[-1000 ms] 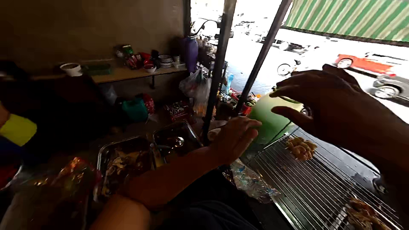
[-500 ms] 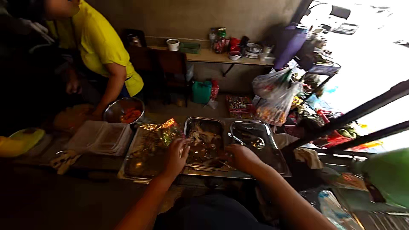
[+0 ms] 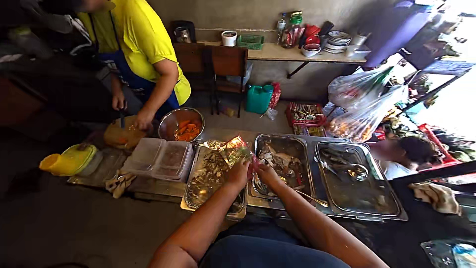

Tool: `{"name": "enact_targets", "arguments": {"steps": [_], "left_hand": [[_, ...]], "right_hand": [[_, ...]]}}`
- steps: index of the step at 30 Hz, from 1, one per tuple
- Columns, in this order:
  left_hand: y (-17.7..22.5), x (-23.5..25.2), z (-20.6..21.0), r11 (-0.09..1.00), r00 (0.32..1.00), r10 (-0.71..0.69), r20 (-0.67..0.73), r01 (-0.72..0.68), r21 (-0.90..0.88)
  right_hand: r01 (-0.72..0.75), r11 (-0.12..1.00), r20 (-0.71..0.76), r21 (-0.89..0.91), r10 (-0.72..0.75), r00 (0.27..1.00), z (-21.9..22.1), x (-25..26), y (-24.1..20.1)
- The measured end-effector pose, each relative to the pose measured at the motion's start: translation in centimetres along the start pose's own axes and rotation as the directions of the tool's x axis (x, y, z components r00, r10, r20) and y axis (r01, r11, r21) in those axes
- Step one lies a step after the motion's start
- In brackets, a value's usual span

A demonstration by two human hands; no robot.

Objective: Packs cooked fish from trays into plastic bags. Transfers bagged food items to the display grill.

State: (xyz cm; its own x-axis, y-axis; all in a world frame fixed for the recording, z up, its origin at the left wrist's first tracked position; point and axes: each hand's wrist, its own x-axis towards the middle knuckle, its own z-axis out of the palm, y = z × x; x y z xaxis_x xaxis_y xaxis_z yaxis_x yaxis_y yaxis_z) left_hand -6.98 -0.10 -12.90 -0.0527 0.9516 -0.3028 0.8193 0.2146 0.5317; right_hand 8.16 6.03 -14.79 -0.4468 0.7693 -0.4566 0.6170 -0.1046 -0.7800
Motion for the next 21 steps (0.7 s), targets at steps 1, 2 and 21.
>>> {"name": "enact_targets", "arguments": {"steps": [1,2,21], "left_hand": [[-0.2,0.9,0.1,0.999,1.0,-0.005,-0.015,0.004,-0.052],[-0.3,1.5,0.0,0.993,0.999,-0.015,-0.042,0.01,-0.116],[-2.7,1.5,-0.1,0.961,0.935,-0.094,-0.342,-0.004,-0.276]], "right_hand": [[0.004,1.0,-0.005,-0.008,-0.004,1.0,0.0,0.1,-0.1],[0.007,0.999,-0.011,-0.031,-0.008,1.0,0.0,0.3,-0.1],[0.052,0.869,0.014,-0.491,-0.052,0.999,-0.8,5.2,-5.6]]}}
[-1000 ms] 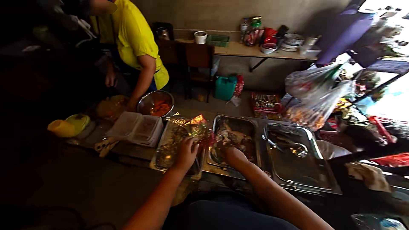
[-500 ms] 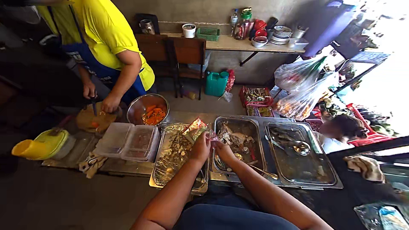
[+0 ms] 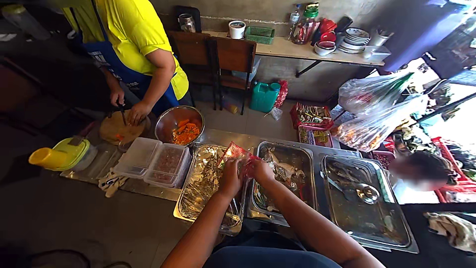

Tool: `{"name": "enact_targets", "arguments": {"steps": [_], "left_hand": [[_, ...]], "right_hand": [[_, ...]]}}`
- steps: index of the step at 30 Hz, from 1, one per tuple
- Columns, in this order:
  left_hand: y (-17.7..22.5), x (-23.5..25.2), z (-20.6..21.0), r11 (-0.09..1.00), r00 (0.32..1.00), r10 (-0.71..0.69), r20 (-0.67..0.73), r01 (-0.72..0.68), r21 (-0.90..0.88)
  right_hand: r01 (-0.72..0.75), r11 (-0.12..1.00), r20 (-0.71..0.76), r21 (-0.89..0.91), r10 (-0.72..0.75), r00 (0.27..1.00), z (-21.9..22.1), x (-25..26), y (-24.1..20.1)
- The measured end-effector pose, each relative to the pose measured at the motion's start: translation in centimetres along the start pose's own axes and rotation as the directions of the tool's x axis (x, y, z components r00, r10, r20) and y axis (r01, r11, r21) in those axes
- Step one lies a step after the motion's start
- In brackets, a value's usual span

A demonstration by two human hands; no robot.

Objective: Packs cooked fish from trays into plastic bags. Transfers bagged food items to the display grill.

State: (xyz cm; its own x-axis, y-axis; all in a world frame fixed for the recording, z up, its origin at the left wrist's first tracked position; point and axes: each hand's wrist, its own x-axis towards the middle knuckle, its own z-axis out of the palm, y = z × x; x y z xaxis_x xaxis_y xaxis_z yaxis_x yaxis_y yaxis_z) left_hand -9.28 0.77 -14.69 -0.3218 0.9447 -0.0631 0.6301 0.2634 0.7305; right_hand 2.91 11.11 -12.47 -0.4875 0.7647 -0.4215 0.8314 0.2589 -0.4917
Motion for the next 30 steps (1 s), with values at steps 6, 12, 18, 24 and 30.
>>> {"name": "enact_targets", "arguments": {"steps": [6,12,18,24,30], "left_hand": [[-0.6,0.1,-0.2,0.994,0.999,-0.012,-0.029,0.009,-0.111],[-0.5,-0.1,0.8,0.984,0.995,-0.079,-0.055,0.069,-0.166],[0.3,-0.7,1.3,0.973,0.991,-0.128,-0.035,0.119,-0.196],[0.6,-1.2,1.6,0.96,0.99,-0.14,-0.018,0.132,-0.247],[0.3,-1.7,1.5,0.952,0.989,-0.125,-0.079,0.097,-0.291]], "right_hand": [[0.179,0.801,-0.023,0.571,-0.203,0.979,0.8,-0.4,2.1],[-0.007,0.738,0.087,0.675,-0.07,0.994,0.1,0.4,2.4],[0.009,1.0,-0.128,0.008,-0.008,0.992,0.0,2.0,1.8],[-0.156,0.93,-0.073,-0.334,0.14,0.988,0.2,1.4,-0.9],[-0.09,0.961,-0.135,-0.261,0.056,0.989,0.4,0.8,-0.8]]}}
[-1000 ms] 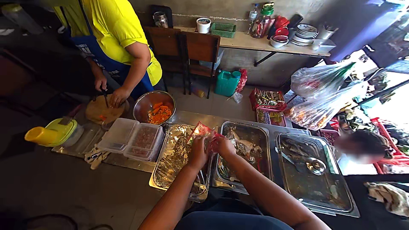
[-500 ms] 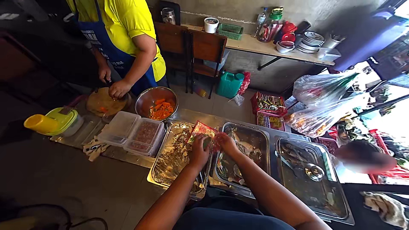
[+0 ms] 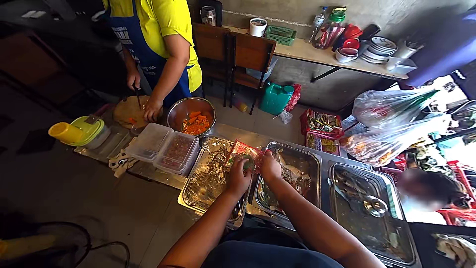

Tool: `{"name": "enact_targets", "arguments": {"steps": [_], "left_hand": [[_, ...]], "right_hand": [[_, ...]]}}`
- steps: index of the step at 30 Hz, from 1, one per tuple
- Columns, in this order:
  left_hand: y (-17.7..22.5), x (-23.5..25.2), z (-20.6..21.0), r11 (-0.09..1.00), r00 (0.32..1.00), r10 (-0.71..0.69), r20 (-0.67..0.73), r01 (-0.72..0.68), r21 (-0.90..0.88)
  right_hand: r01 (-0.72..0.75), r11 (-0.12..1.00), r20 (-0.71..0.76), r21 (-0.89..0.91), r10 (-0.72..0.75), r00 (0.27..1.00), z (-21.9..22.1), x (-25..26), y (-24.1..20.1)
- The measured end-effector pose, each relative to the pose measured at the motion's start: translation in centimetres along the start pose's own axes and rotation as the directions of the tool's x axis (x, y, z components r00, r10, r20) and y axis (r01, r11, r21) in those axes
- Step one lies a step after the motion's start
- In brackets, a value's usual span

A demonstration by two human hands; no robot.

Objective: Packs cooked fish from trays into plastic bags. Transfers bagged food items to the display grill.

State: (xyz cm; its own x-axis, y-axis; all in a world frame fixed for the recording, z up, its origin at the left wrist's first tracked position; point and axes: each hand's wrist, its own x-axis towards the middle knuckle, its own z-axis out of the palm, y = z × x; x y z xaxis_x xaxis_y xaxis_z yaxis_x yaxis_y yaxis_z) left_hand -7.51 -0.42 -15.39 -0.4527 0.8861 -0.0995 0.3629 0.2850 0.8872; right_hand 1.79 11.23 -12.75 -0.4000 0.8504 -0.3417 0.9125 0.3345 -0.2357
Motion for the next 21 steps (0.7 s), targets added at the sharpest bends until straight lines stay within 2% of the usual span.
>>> {"name": "enact_targets", "arguments": {"steps": [4,7,9,11,13,16,19,21], "left_hand": [[-0.2,0.1,0.1,0.992,0.985,0.121,-0.121,-0.115,0.053],[-0.2,0.7,-0.3,0.984,0.971,0.177,-0.163,-0.17,0.057],[-0.3,1.1,-0.6,0.978,0.972,0.205,-0.111,-0.198,0.067],[-0.2,1.1,-0.9,0.962,0.978,0.209,-0.009,-0.204,0.183],[0.2,0.9,-0.7,0.926,0.985,0.166,0.052,-0.174,0.334],[0.1,0.9,-0.3,0.902,0.993,0.069,0.094,-0.102,0.419],[-0.6,1.1,-0.7,0.874,0.987,0.026,0.16,-0.1,0.476],[-0.7,0.7,-1.5,0.865,0.973,0.039,0.229,-0.148,0.479]], "right_hand": [[0.068,0.993,-0.049,0.098,-0.063,0.997,-0.4,-1.0,-0.3],[0.23,0.949,-0.132,0.216,-0.205,0.97,-0.1,-1.5,-0.4],[0.272,0.927,-0.133,0.257,-0.245,0.96,-0.6,-1.8,-0.6],[0.289,0.914,-0.108,0.285,-0.269,0.957,-1.1,-2.0,-0.5],[0.289,0.921,-0.02,0.262,-0.294,0.956,-1.9,-2.4,0.0],[0.278,0.933,0.108,0.231,-0.308,0.945,-3.9,-3.9,1.8],[0.349,0.836,-0.091,0.423,-0.344,0.935,-6.7,-6.1,5.1],[0.302,0.722,-0.168,0.622,-0.254,0.952,-9.0,-7.9,7.2]]}}
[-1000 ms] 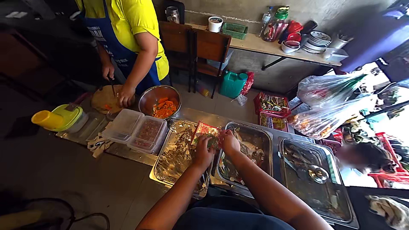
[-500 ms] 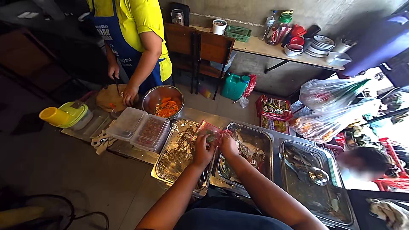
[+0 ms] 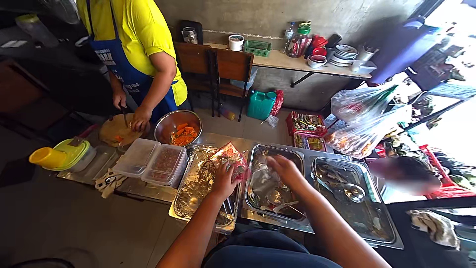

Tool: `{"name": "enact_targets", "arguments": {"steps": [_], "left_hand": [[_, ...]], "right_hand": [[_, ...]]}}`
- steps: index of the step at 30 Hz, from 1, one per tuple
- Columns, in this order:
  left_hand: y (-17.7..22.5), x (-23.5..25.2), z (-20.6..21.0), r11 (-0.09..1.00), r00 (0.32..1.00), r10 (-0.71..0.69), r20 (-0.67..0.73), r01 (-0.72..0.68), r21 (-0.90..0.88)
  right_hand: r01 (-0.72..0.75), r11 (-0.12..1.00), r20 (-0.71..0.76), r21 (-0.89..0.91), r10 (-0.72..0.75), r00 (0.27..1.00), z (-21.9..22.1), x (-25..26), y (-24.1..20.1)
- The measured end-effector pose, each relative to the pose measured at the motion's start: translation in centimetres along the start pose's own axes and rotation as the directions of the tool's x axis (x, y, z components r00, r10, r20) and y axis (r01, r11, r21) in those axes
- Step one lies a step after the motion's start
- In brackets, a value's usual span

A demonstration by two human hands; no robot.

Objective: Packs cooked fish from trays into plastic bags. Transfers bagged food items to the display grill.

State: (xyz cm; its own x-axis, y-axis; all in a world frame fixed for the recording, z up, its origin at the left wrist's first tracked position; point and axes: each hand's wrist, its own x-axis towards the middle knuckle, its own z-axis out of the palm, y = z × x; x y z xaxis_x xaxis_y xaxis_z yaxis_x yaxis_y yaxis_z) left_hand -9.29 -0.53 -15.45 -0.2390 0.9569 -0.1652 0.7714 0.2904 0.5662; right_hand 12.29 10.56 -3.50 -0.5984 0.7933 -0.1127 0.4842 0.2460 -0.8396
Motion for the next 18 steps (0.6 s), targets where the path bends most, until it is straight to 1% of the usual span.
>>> {"name": "enact_targets", "arguments": {"steps": [1,2,3,4,5,6,7,8,10,12,14,16,18], "left_hand": [[0.1,-0.5,-0.5,0.999,0.999,0.035,0.015,-0.035,-0.017],[0.4,-1.0,-1.1,0.995,0.996,0.083,0.008,-0.083,-0.063],[0.8,-1.6,-1.5,0.973,0.985,0.164,-0.051,-0.17,-0.159],[1.5,-2.1,-1.7,0.92,0.958,0.254,-0.137,-0.283,-0.272],[2.6,-2.5,-2.1,0.843,0.93,0.315,-0.188,-0.365,-0.396],[3.9,-3.0,-2.5,0.746,0.916,0.348,-0.197,-0.398,-0.534],[5.3,-3.4,-3.0,0.648,0.915,0.363,-0.177,-0.385,-0.658],[6.7,-3.7,-3.4,0.58,0.919,0.369,-0.138,-0.344,-0.739],[9.0,-4.0,-3.9,0.518,0.93,0.361,-0.063,-0.256,-0.816],[10.4,-3.8,-4.1,0.506,0.93,0.367,-0.023,-0.22,-0.834],[11.5,-3.8,-4.4,0.539,0.924,0.383,0.0,-0.224,-0.812],[12.2,-3.8,-4.3,0.58,0.929,0.371,0.015,-0.219,-0.784],[12.5,-3.9,-3.1,0.579,0.949,0.312,0.038,-0.158,-0.8]], "right_hand": [[-0.077,0.989,-0.038,0.129,0.082,0.996,-1.4,-0.9,-0.5],[-0.155,0.953,-0.057,0.26,0.175,0.983,-2.7,-1.8,-1.0],[-0.203,0.907,-0.064,0.37,0.243,0.968,-3.6,-2.6,-1.2],[-0.231,0.869,-0.06,0.438,0.284,0.957,-4.3,-3.3,-1.3],[-0.246,0.847,-0.05,0.471,0.304,0.951,-4.8,-4.0,-1.4],[-0.255,0.837,-0.04,0.484,0.313,0.949,-5.1,-4.6,-1.3],[-0.262,0.832,-0.025,0.49,0.313,0.949,-5.2,-5.2,-1.1],[-0.262,0.831,-0.013,0.49,0.308,0.951,-5.1,-5.6,-0.8],[-0.242,0.84,-0.004,0.485,0.279,0.96,-4.8,-6.5,-0.1],[-0.23,0.848,0.02,0.478,0.251,0.968,-4.6,-7.4,0.4],[-0.217,0.845,0.017,0.488,0.239,0.971,-4.4,-8.0,0.8],[-0.168,0.822,-0.045,0.543,0.228,0.973,-4.1,-8.6,1.1],[-0.077,0.768,-0.156,0.635,0.226,0.962,-3.9,-9.0,1.1]]}}
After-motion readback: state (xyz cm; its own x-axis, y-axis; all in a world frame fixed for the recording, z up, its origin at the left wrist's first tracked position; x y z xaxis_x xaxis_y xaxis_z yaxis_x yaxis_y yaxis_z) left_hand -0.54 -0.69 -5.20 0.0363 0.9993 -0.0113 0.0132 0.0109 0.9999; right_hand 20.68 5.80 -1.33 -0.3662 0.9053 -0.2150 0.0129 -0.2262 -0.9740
